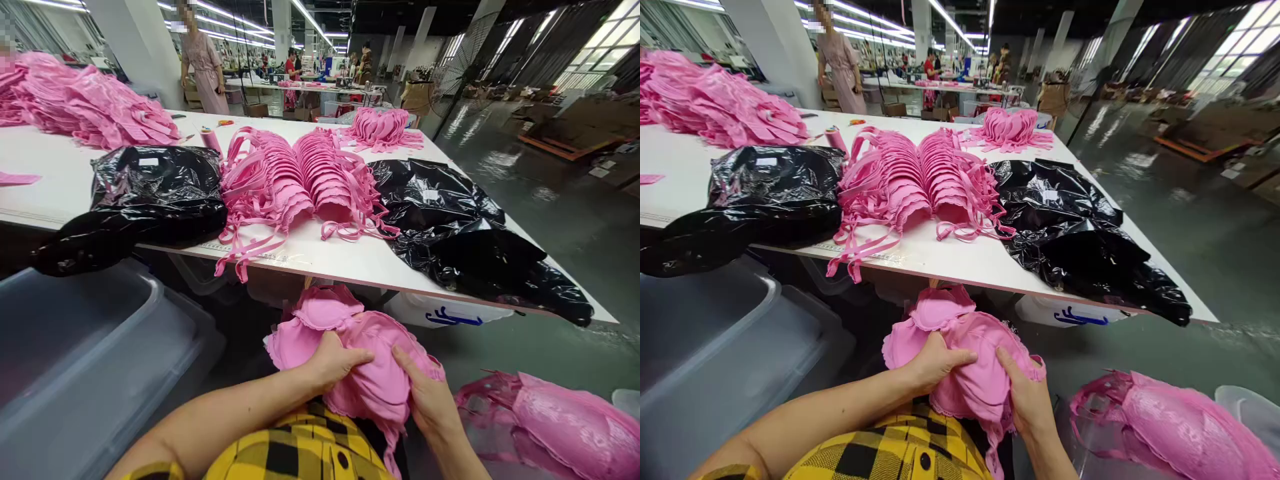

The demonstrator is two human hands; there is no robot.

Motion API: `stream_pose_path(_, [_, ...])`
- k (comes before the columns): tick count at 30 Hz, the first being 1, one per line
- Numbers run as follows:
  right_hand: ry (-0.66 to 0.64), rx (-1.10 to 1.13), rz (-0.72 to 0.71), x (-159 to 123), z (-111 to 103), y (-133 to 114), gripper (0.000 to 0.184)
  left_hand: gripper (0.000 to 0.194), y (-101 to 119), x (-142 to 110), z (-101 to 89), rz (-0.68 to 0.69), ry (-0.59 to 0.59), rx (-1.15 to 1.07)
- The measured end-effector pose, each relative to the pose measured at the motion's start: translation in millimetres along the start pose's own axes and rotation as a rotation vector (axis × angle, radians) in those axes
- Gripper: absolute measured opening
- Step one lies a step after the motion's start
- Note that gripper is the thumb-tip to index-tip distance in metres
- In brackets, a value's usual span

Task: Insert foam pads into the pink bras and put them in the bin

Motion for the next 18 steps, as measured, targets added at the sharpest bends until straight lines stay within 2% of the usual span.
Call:
stream_pose_path(2, [0.089,0.077,0.083,6,-7,14,0.029,0.042,4,2,2.8,0.045,-0.016,0.005])
stream_pose_path(4, [0.097,0.149,0.141,8,-4,24,0.029,0.034,6,6,0.5,0.078,0.013,-0.013])
stream_pose_path(8, [-0.117,0.086,0.149,4,21,21,0.042,0.024,6,11,-8.7,0.103,0.051,0.068])
stream_pose_path(10, [-0.195,0.011,0.147,4,23,14,0.044,0.022,9,8,-10.2,0.055,-0.020,0.257])
stream_pose_path(12, [-0.168,-0.042,0.136,10,10,4,0.040,0.021,15,-2,-10.5,-0.015,-0.161,0.524])
stream_pose_path(14, [-0.135,-0.086,0.112,16,-3,-10,0.040,0.021,38,-12,-16.6,0.023,-0.249,0.745])
stream_pose_path(17, [-0.144,-0.152,0.084,21,-8,-27,0.043,0.022,104,-16,-31.4,0.371,-0.140,0.958])
stream_pose_path(18, [-0.148,-0.171,0.077,21,-5,-32,0.044,0.025,117,-13,-30.7,0.457,-0.155,1.003])
Point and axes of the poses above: each hand's wrist, its own x-axis towards the middle knuckle, its own z-axis out of the palm, y = z × x, the point moved 10 cm from there along x, towards the middle knuckle
